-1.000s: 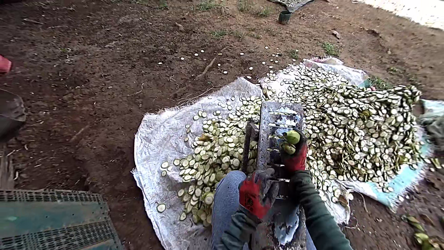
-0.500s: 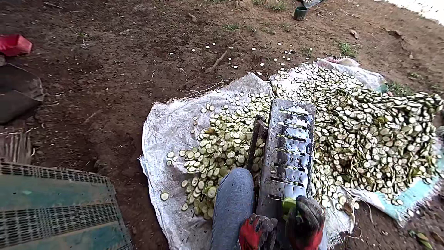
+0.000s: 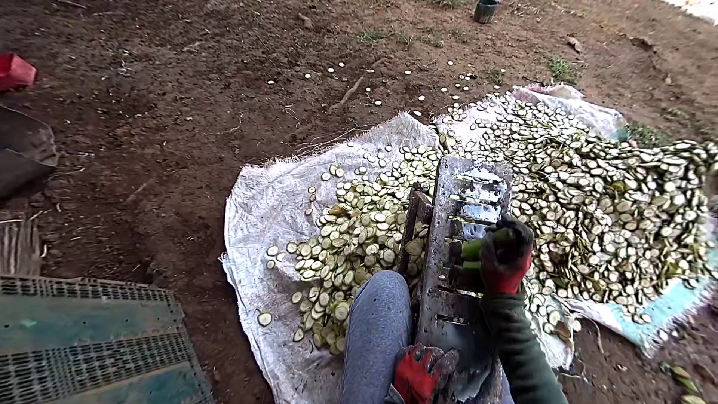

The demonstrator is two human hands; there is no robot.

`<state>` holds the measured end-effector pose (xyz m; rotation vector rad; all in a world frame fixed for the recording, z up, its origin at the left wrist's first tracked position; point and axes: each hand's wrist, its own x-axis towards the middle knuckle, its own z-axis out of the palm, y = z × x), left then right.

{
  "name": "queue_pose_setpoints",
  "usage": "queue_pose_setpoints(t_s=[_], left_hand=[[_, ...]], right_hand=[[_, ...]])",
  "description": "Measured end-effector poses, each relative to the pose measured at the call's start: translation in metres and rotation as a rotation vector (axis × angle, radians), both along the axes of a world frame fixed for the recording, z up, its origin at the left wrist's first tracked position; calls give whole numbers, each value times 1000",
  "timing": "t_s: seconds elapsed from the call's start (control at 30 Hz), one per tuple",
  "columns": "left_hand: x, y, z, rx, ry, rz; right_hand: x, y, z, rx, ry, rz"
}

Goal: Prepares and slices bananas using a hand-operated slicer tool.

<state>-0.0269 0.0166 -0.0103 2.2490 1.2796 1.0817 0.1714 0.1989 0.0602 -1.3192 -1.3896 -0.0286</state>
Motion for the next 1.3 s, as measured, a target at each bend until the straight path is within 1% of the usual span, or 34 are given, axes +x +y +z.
queue_pose_setpoints(t_s=[0.07, 0.1, 0.13, 0.17, 0.2, 0.23, 0.33, 0.4, 0.43, 0.47, 0.5, 0.53, 0.57, 0.63, 0.7, 0.73, 0.77, 0.8, 0.83, 0.9, 0.93, 1.0, 1.03, 1.07, 1.1, 1.13, 1.2, 1.27, 1.3], left_hand=[[0, -5, -4, -15, 7, 16], [1, -5, -5, -24, 15, 20], [3, -5, -5, -24, 23, 22], [4, -5, -4, -23, 33, 17], [4, -4, -2, -20, 40, 11], [3, -2, -1, -19, 42, 5], [0, 0, 4, -25, 44, -16], [1, 2, 5, 17, 49, 3], [2, 4, 6, 27, 46, 5], [1, 4, 5, 41, 43, 8], [1, 3, 4, 50, 40, 8], [1, 2, 4, 54, 27, 4], [2, 3, 4, 66, 18, 6], [2, 4, 1, 89, 3, 19], [4, 3, 3, 100, -15, 37], [5, 3, 3, 108, -21, 49], [6, 4, 3, 110, -21, 58], [8, 5, 3, 109, -16, 65], [7, 5, 2, 105, -12, 62], [6, 4, -2, 104, 4, 55], [5, 5, -3, 108, 12, 51], [4, 7, -5, 130, 24, 44], [4, 8, -3, 137, 20, 46], [3, 9, -2, 140, 18, 49], [3, 10, 0, 146, 16, 55], [4, 10, 0, 148, 10, 60], [3, 8, 0, 136, 22, 50], [2, 5, -1, 106, 45, 40], [2, 3, -2, 104, 50, 46]], right_hand=[[-16, -101, -24, 0, 77, 3], [-23, -135, -32, -11, 87, -24], [-26, -151, -37, -15, 78, -44], [-24, -148, -37, -13, 59, -48], [-20, -128, -33, -13, 25, -37], [-14, -95, -26, -9, -30, -25], [9, 36, 4, -14, -242, -74], [22, 112, 23, -42, -312, -123], [25, 134, 31, -57, -317, -119], [25, 139, 35, -72, -300, -102], [23, 124, 33, -90, -265, -87], [21, 95, 28, -101, -231, -75], [16, 56, 20, -114, -210, -67], [2, -38, -10, -68, -153, -39], [-17, -131, -35, -66, -94, 9], [-25, -158, -44, -61, -93, 28], [-27, -165, -50, -53, -130, 33], [-25, -152, -50, -49, -180, 12], [-21, -124, -43, -52, -231, -20], [-6, -38, -23, -40, -360, -63], [2, 10, -13, -48, -388, -68], [14, 89, 10, -167, -397, -94], [17, 113, 23, -226, -371, -92], [15, 122, 31, -260, -322, -82], [11, 116, 33, -257, -256, -69], [7, 94, 29, -229, -208, -62], [-3, 13, 3, -190, -200, -53], [-20, -85, -30, -147, -199, -81], [-29, -130, -42, -157, -206, -75]])
